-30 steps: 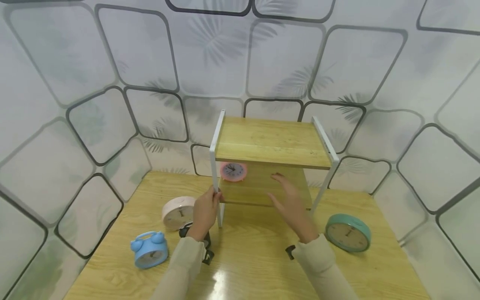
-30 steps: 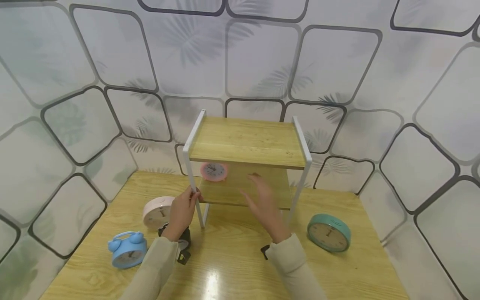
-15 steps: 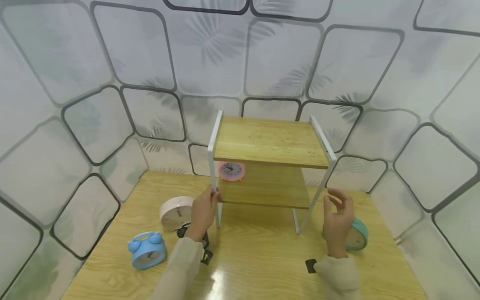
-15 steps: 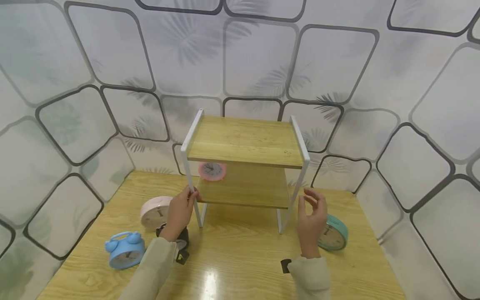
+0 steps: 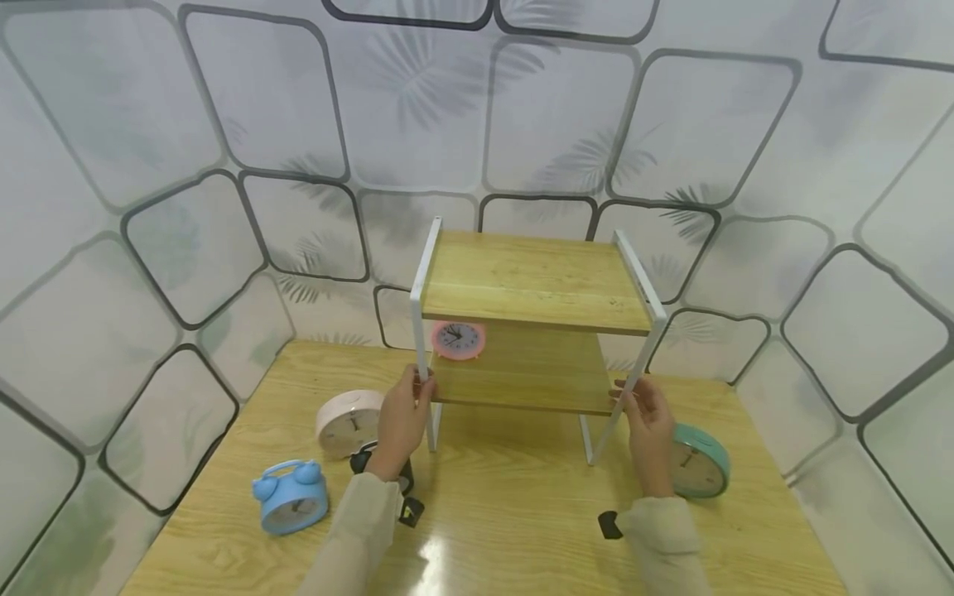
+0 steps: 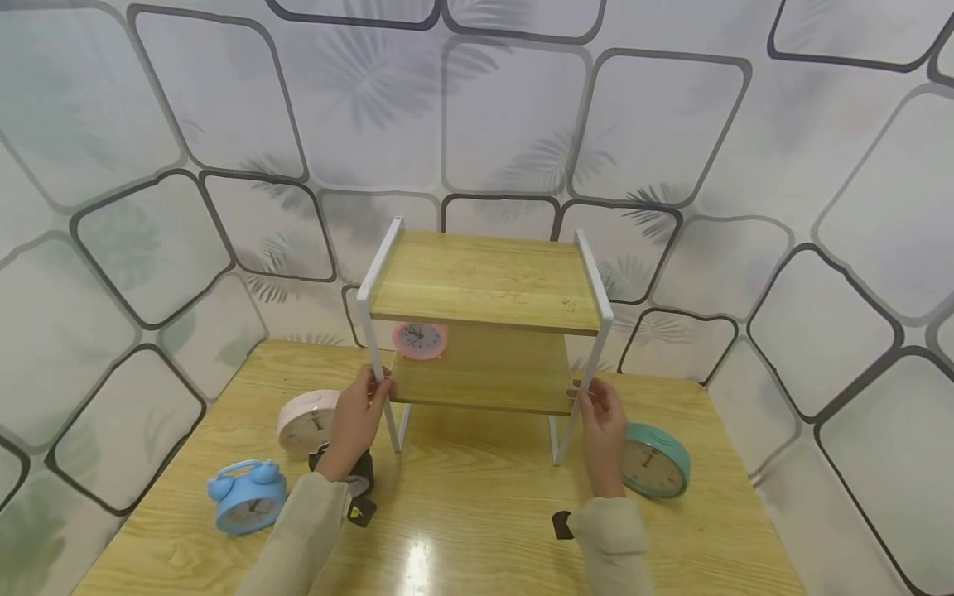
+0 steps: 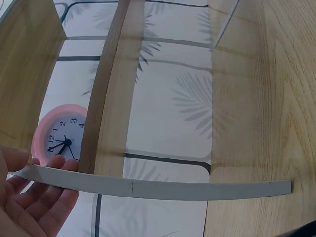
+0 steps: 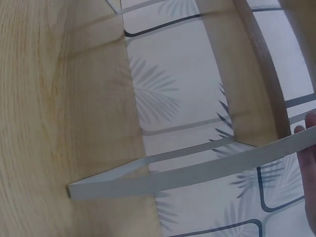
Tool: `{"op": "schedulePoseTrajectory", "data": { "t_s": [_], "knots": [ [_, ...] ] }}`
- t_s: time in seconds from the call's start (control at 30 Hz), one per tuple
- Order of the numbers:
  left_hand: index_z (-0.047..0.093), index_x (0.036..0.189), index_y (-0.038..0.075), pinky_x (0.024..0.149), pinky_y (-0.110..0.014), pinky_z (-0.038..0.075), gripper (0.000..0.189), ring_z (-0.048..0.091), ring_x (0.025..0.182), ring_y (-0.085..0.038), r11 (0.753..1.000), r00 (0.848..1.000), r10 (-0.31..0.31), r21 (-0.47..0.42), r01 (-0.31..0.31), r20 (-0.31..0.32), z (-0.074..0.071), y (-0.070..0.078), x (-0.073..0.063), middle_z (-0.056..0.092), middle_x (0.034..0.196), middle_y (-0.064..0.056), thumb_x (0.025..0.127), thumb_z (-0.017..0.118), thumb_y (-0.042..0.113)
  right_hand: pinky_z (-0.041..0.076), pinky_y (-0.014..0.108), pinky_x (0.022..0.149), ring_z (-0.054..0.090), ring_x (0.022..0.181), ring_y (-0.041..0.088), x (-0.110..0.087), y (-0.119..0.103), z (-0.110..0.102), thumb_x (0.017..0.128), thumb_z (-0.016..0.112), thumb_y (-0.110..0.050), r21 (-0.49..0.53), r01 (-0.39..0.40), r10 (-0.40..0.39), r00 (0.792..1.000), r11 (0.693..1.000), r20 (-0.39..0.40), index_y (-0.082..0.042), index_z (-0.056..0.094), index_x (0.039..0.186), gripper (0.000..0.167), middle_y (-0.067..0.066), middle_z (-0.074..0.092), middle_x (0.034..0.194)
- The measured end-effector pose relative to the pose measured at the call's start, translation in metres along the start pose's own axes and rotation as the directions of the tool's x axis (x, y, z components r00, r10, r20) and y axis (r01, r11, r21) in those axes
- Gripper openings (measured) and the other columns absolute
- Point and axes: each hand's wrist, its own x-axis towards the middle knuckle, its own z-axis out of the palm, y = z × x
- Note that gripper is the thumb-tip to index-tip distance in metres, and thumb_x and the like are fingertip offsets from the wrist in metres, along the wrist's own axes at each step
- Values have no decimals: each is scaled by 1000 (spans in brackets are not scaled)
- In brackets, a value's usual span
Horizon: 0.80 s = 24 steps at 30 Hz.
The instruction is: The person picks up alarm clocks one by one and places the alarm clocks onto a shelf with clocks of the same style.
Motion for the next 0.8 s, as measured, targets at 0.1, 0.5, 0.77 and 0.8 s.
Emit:
{"op": "schedulePoseTrajectory", "data": {
  "t_s": [0.1,0.5,0.77,0.8],
  "knots": [
    [54,110,4,75,-42,55,19,68,89,-28,998,1000,-29,-63,29,1,-1,1,-1,66,97,-11,98,49,18,53,19,79,68,82,7,-3,-2,2,95,47,1,30,2,-3,1000,1000,25,20,50,111,25,-4,69,94],
    [47,124,-3,90,-49,48,34,58,104,-33,996,997,76,-49,-76,-11,-19,5,-10,57,118,-19,95,55,12,53,18,79,68,77,8,-8,-15,7,97,48,-5,8,-4,4,1000,1000,30,22,53,104,28,0,69,83],
    [50,122,-2,94,-50,43,31,51,112,-34,997,998,64,52,-64,-4,-43,-7,-35,55,120,-19,96,54,15,51,14,79,67,76,5,-8,-12,9,97,46,-4,-1,4,-4,1000,1000,12,22,53,102,27,-5,68,81],
    [51,121,0,95,-50,43,30,51,113,-34,997,999,51,60,-51,1,-44,-10,-40,55,120,-18,96,53,17,51,14,79,67,76,5,-8,-12,9,97,46,-4,-1,0,0,1000,1000,10,21,53,101,27,-4,68,81]
  ]
}}
